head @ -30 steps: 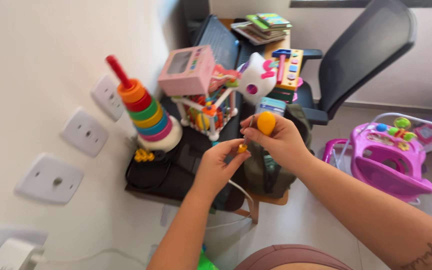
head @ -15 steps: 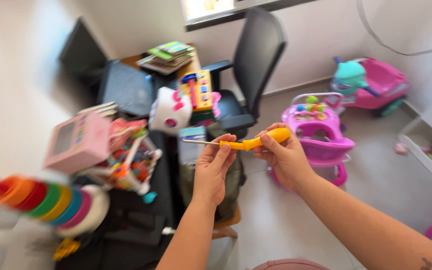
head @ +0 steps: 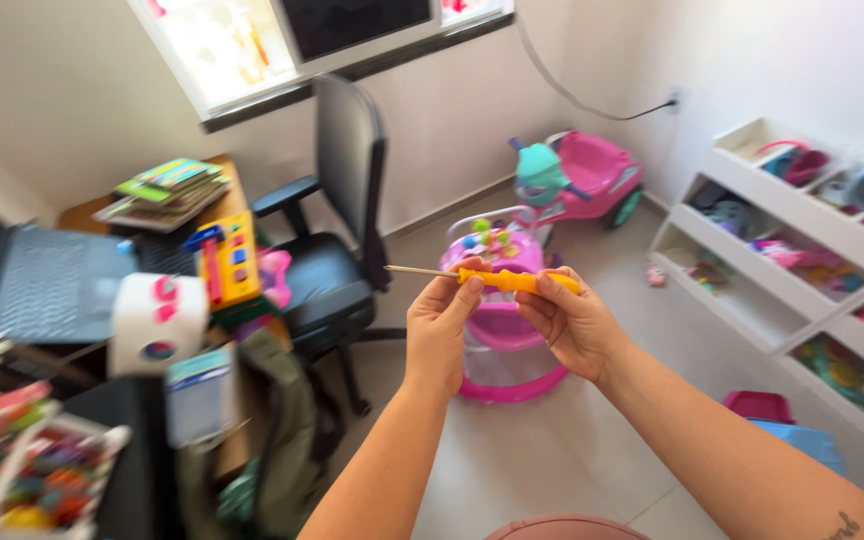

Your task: The person moves several toys and books from a wall shelf to a desk. They then retrieve a screwdriver set from a bag, select a screwdriver, and use it to tighten screws on the wooden shelf brackets.

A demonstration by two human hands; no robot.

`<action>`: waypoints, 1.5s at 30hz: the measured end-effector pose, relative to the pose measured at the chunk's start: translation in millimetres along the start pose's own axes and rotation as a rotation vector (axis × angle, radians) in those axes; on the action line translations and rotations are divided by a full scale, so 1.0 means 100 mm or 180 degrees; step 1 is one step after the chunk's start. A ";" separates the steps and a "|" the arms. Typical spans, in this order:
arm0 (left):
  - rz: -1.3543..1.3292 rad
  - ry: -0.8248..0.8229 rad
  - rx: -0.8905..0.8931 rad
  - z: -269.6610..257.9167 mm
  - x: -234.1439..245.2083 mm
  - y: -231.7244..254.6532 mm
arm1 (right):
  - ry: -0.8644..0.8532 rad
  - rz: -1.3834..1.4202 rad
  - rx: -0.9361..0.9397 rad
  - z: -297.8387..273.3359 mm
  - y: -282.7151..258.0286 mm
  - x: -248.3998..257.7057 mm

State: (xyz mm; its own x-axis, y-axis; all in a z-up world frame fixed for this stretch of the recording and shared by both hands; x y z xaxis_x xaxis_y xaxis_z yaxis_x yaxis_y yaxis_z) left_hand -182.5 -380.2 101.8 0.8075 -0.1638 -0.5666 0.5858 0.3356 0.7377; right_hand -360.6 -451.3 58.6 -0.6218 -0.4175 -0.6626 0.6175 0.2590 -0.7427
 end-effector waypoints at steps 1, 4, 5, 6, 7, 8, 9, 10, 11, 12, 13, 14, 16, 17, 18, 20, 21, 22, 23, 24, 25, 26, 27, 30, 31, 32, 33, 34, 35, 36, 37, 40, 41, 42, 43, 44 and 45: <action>0.0002 -0.0029 -0.0047 0.07 -0.14 -0.10 | 0.0024 0.0028 0.0016 -0.03 -0.13 0.12; 0.0125 -0.0112 -0.0008 0.27 -0.50 -0.42 | 0.0072 0.0041 0.0115 -0.14 -0.49 0.43; 0.0052 -0.0193 0.0084 0.34 -0.64 -0.55 | 0.0089 0.0029 0.0166 -0.18 -0.62 0.51; -0.0020 -0.0275 0.0177 0.40 -0.78 -0.67 | 0.0047 -0.0066 0.0174 -0.22 -0.73 0.58; -0.0096 -0.0354 0.0271 0.45 -0.92 -0.78 | 0.0010 -0.0166 0.0178 -0.27 -0.84 0.63; -0.0124 -0.0368 0.0398 0.49 -1.05 -0.90 | -0.0026 -0.0266 0.0180 -0.31 -0.94 0.68; -0.0147 -0.0369 0.0545 0.49 -1.16 -1.02 | 0.0041 -0.0243 0.0265 -0.36 -1.03 0.76; -0.0169 -0.0371 0.0693 0.49 -1.27 -1.14 | 0.0108 -0.0220 0.0351 -0.42 -1.11 0.85; -0.0138 -0.0397 0.0808 0.51 -1.38 -1.22 | 0.0166 -0.0192 0.0460 -0.47 -1.21 0.92; -0.0106 -0.0425 0.0922 0.53 -1.49 -1.29 | 0.0271 -0.0129 0.0519 -0.53 -1.29 1.00; -0.0074 -0.0458 0.1037 0.57 -1.60 -1.37 | 0.0378 -0.0068 0.0584 -0.58 -1.36 1.09; -0.0152 -0.0563 0.1014 0.62 -1.70 -1.41 | 0.0483 -0.0005 0.0650 -0.63 -1.44 1.17; -0.0330 -0.0778 0.0980 0.72 -1.88 -1.45 | 0.0607 0.0056 0.0749 -0.71 -1.58 1.30; -0.0277 -0.0803 0.0908 0.79 -1.94 -1.48 | 0.0669 0.0104 0.0793 -0.74 -1.62 1.37; -0.0226 -0.0828 0.0835 0.86 -2.01 -1.52 | 0.0685 0.0134 0.0860 -0.77 -1.67 1.43; -0.0160 -0.0900 0.0849 0.98 -2.15 -1.65 | 0.0713 0.0191 0.1004 -0.82 -1.76 1.53; -0.0151 -0.0952 0.0933 1.02 -2.23 -1.74 | 0.0743 0.0222 0.1069 -0.85 -1.80 1.58; -0.0141 -0.1004 0.1016 1.07 -2.30 -1.83 | 0.0772 0.0253 0.1135 -0.87 -1.83 1.62; -0.0108 -0.1075 0.1043 1.13 -2.38 -1.91 | 0.0800 0.0274 0.1201 -0.88 -1.89 1.68; -0.0075 -0.1146 0.1068 1.19 -2.44 -1.98 | 0.0817 0.0307 0.1250 -0.86 -1.95 1.74; -0.0045 -0.1207 0.1106 1.25 -2.50 -2.06 | 0.0845 0.0344 0.1287 -0.86 -2.01 1.80; -0.0014 -0.1385 0.0984 1.36 -2.60 -2.11 | 0.0873 0.0381 0.1325 -0.86 -2.06 1.87; 0.0014 -0.1558 0.0855 1.49 -2.68 -2.15 | 0.0945 0.0192 0.1288 -0.83 -2.12 1.94; -0.0263 -0.1876 0.0948 1.85 -2.90 -2.36 | 0.1226 -0.0492 0.1092 -0.76 -2.29 2.15; -0.0417 -0.1949 0.1033 1.99 -2.97 -2.44 | 0.1337 -0.0816 0.0977 -0.71 -2.35 2.22; -0.0343 -0.2101 0.1085 2.11 -3.04 -2.50 | 0.1452 -0.1136 0.0856 -0.67 -2.41 2.28; -0.0262 -0.2231 0.1137 2.21 -3.10 -2.57 | 0.1552 -0.1043 0.0897 -0.66 -2.44 2.35; -0.0181 -0.2361 0.1186 2.31 -3.16 -2.63 | 0.1650 -0.0949 0.0939 -0.64 -2.47 2.41; -0.0277 -0.2457 0.1327 2.40 -3.21 -2.71 | 0.1739 -0.0838 0.0960 -0.62 -2.47 2.48; -0.0374 -0.2552 0.1469 2.47 -3.26 -2.79 | 0.1755 -0.0768 0.0975 -0.58 -2.49 2.52; -0.0458 -0.2644 0.1622 2.55 -3.29 -2.86 | 0.1772 -0.0682 0.0990 -0.54 -2.48 2.55; -0.0116 -0.2730 0.1913 2.81 -3.31 -3.08 | 0.1791 -0.0583 0.1047 -0.38 -2.56 2.65; -0.0239 -0.2790 0.1980 2.89 -3.35 -3.15 | 0.1817 -0.0570 0.1070 -0.35 -2.60 2.69; -0.0363 -0.2848 0.2048 2.98 -3.40 -3.22 | 0.1866 -0.0574 0.1105 -0.30 -2.64 2.73; -0.0501 -0.2884 0.2135 3.03 -3.44 -3.32 | 0.1931 -0.0574 0.1115 -0.27 -2.67 2.79; -0.0503 -0.2950 0.2175 3.08 -3.47 -3.41 | 0.1996 -0.0574 0.1125 -0.24 -2.69 2.85; -0.0498 -0.2992 0.2211 3.14 -3.49 -3.51 | 0.2036 -0.0502 0.1131 -0.23 -2.68 2.89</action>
State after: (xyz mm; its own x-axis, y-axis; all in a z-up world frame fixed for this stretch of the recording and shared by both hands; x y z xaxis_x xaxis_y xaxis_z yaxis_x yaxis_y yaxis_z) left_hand -648.3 -732.2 156.4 0.2871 -0.8750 -0.3899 0.3605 -0.2784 0.8902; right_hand -716.9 -621.0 64.4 -0.8076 0.1898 -0.5583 0.5488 -0.1044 -0.8294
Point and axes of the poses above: each hand's wrist, its own z-axis towards the middle knuckle, its own x-axis out of the back of the hand, y = z × x, the point moved 9 cm from there along z, towards the middle knuckle, and after that the axes turned 10 degrees about -y, right-handed, at the moved point
